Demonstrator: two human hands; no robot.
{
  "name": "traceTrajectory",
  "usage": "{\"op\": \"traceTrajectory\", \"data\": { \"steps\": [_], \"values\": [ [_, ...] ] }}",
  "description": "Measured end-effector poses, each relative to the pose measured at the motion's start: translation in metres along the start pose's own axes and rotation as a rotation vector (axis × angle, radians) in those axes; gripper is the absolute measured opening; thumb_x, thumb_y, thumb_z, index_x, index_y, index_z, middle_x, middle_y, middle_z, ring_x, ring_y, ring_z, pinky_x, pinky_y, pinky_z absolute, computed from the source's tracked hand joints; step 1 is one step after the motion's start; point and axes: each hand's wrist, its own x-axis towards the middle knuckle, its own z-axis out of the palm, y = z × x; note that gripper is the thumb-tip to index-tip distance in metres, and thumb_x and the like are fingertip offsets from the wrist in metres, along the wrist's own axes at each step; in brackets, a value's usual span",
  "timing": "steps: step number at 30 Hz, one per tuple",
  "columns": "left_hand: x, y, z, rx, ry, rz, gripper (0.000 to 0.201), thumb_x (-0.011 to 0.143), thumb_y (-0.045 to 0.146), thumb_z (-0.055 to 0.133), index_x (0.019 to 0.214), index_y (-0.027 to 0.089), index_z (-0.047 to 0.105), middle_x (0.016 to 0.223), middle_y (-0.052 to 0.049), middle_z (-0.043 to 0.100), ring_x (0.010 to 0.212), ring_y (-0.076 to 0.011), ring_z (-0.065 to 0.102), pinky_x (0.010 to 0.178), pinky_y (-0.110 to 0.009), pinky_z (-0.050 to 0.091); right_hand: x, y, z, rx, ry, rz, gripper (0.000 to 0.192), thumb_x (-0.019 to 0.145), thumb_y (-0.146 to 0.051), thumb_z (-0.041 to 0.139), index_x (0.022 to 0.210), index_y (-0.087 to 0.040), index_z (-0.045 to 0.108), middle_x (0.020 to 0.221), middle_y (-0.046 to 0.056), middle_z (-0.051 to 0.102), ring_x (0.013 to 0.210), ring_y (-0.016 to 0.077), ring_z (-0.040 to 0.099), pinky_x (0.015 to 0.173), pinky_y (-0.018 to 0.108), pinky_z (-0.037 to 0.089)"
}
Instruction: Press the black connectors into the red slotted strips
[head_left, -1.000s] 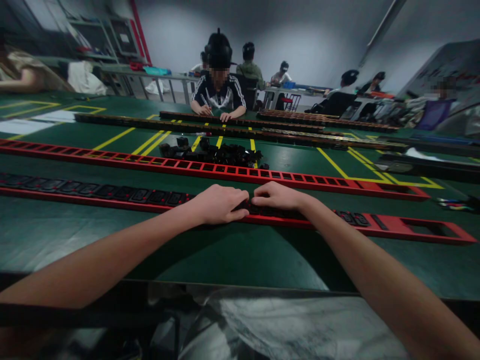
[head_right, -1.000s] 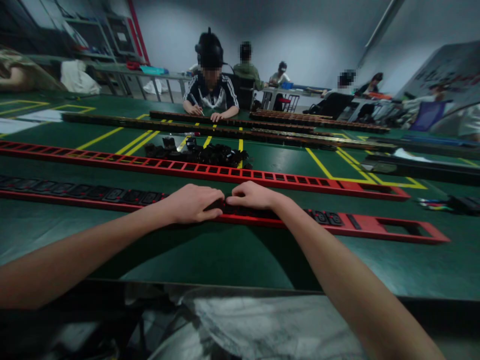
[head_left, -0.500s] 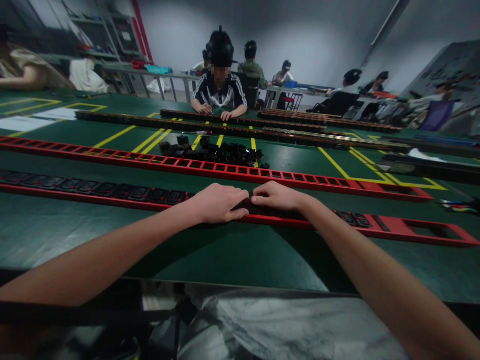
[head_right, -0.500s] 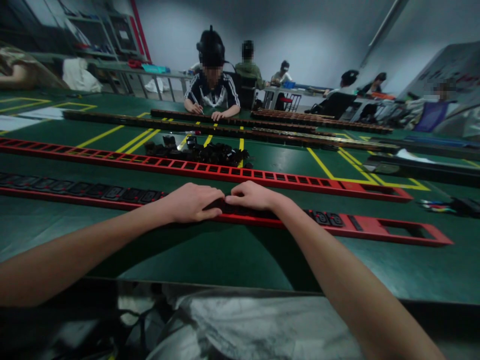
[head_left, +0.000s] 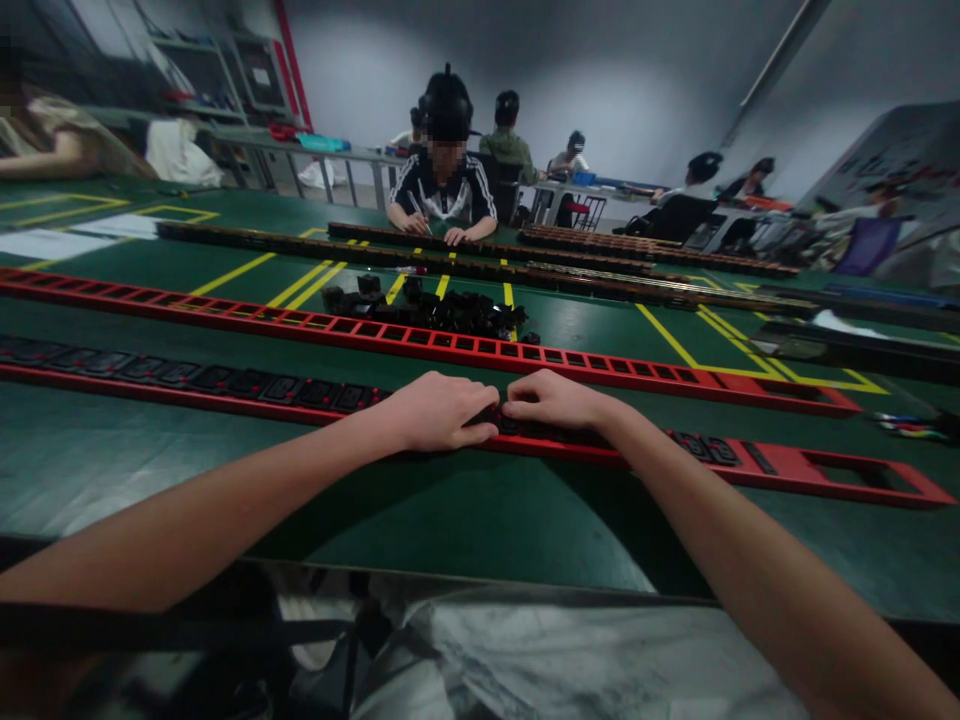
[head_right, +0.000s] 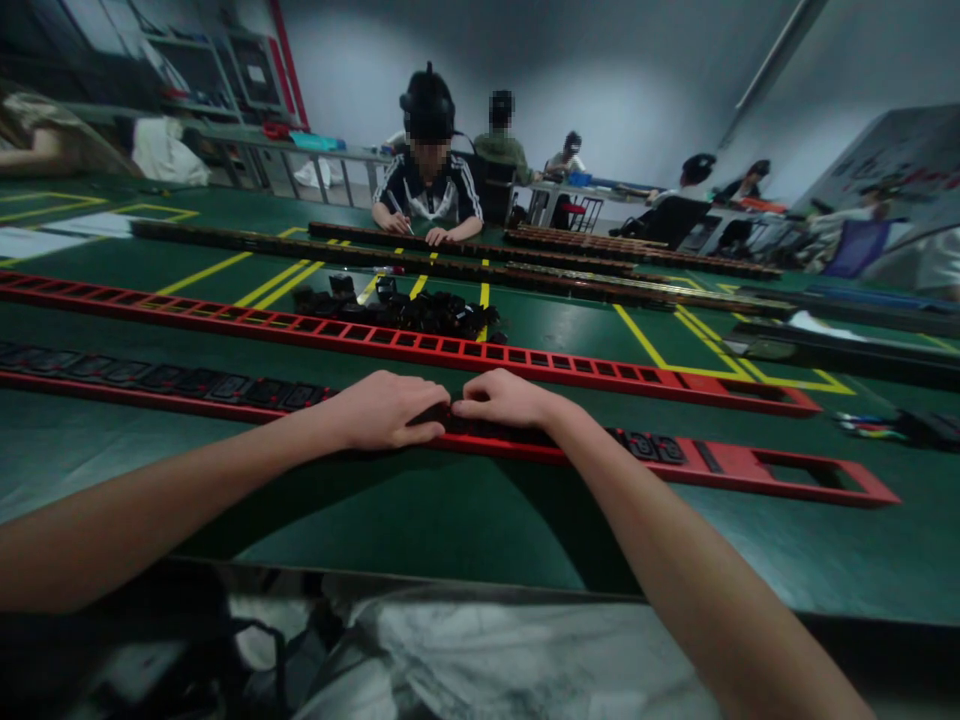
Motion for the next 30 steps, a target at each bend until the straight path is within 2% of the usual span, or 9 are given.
{"op": "traceTrajectory", "data": {
  "steps": [21,30],
  "values": [
    [0.0003,-0.0024,0.0030,0.008,0.018,0.000,0.033,0.095,0.048,0.042,0.105,0.019,0.056,0.098,-0.007,0.068,0.086,-0.0227,0.065,0.064,-0.030,0.043,0.0000,-0.0021,-0.0008,-0.006,0.012,0.005,0.040,0.088,-0.052,0.050,0.072,-0.017,0.059,0.069,0.000,0.054,0.063,0.0131,0.046,0.061,0.027,0.033],
    [-0.0001,0.0003,-0.0002,0.016,-0.005,0.002,0.034,0.096,0.047,0.039,0.106,0.018,0.054,0.095,-0.009,0.068,0.083,-0.0239,0.066,0.065,-0.032,0.044,-0.0014,-0.0009,-0.0004,0.028,0.009,0.026,0.038,0.087,-0.051,0.050,0.072,-0.016,0.057,0.067,-0.002,0.050,0.062,0.0127,0.045,0.058,0.026,0.032]
  ]
}}
